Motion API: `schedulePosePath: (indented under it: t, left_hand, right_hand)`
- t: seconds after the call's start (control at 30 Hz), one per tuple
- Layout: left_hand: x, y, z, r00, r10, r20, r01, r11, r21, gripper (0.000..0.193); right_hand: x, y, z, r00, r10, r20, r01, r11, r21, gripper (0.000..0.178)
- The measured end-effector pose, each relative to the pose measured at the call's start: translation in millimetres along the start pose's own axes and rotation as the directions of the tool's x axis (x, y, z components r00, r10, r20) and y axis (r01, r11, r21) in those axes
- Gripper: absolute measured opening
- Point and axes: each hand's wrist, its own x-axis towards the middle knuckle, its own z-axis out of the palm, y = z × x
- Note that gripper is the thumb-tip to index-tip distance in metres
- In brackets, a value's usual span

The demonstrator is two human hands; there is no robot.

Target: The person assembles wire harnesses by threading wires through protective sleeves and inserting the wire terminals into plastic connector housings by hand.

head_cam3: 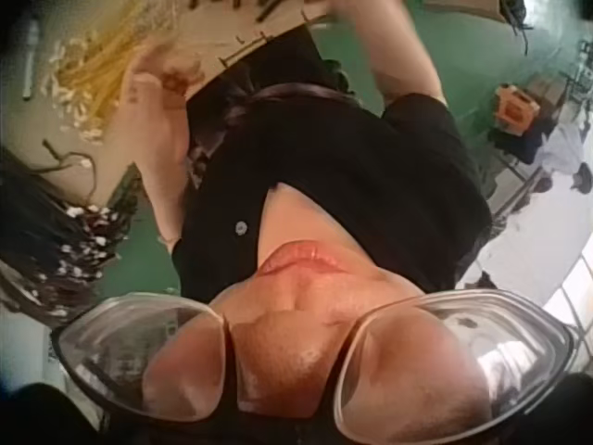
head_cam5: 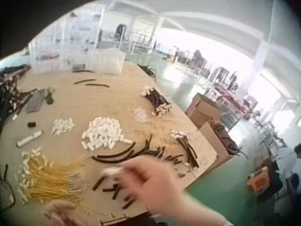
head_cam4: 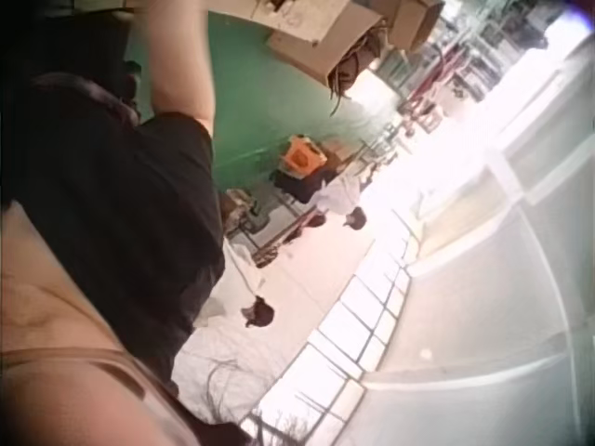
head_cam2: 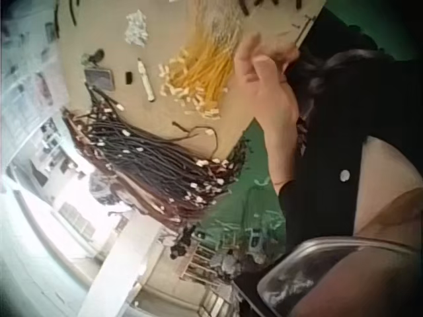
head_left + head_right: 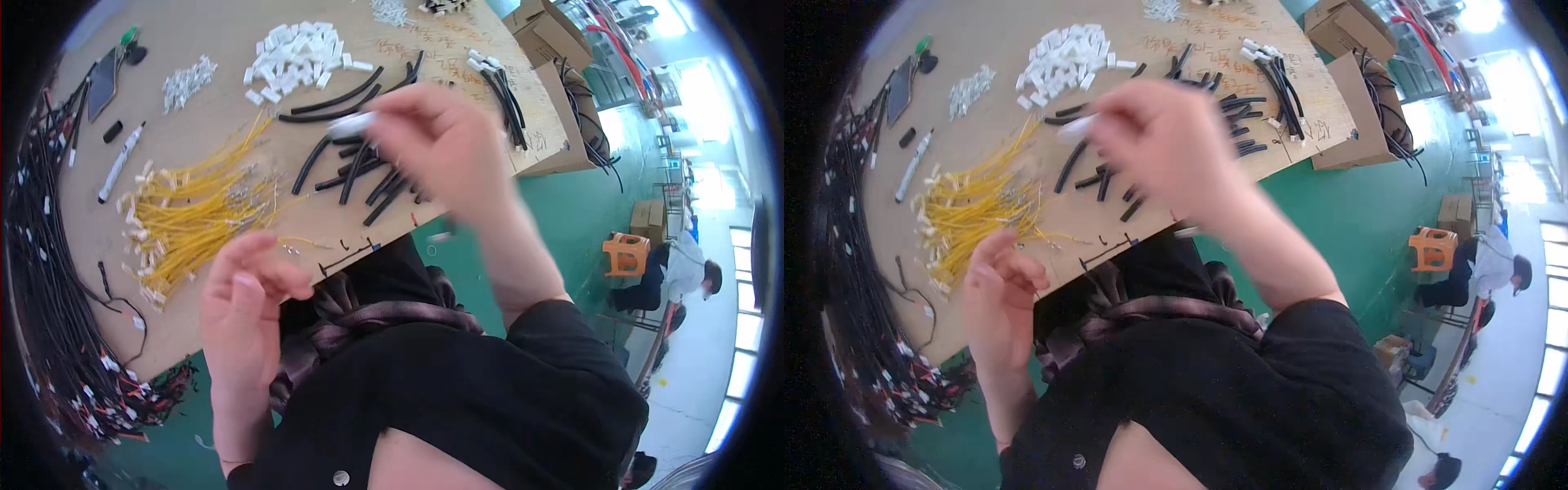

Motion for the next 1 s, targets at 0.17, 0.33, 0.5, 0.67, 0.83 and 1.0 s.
schedulePosePath:
  t: [0.17,0.33,0.5,0.67,0.83,1.0]
  left_hand:
    - [-9,-20,-24,0.92,0.319,-0.227,-0.024,0.625,0.78,0.009]
    - [68,-34,-17,0.732,0.618,0.287,-0.43,0.092,0.898,0.008]
    - [105,-24,-21,0.635,0.621,0.459,-0.403,-0.241,0.883,0.016]
    - [128,-12,-4,0.626,0.474,0.619,-0.504,-0.36,0.785,0.02]
    - [144,8,-28,0.628,0.711,0.316,-0.343,-0.112,0.933,0.018]
    - [159,-15,4,0.679,0.584,0.445,-0.537,-0.019,0.844,0.014]
  right_hand:
    - [21,95,-105,0.901,0.371,-0.224,-0.43,0.699,-0.571,0.027]
    - [15,93,-223,0.931,-0.086,-0.355,-0.315,0.303,-0.9,0.038]
    - [0,38,-139,0.981,0.189,0.045,-0.11,0.728,-0.677,0.029]
    - [10,20,-89,0.965,-0.072,0.253,0.246,0.581,-0.775,0.024]
    - [3,12,-125,0.944,0.089,0.316,0.235,0.49,-0.84,0.025]
    - [-4,0,-156,0.901,0.257,0.349,0.209,0.448,-0.869,0.022]
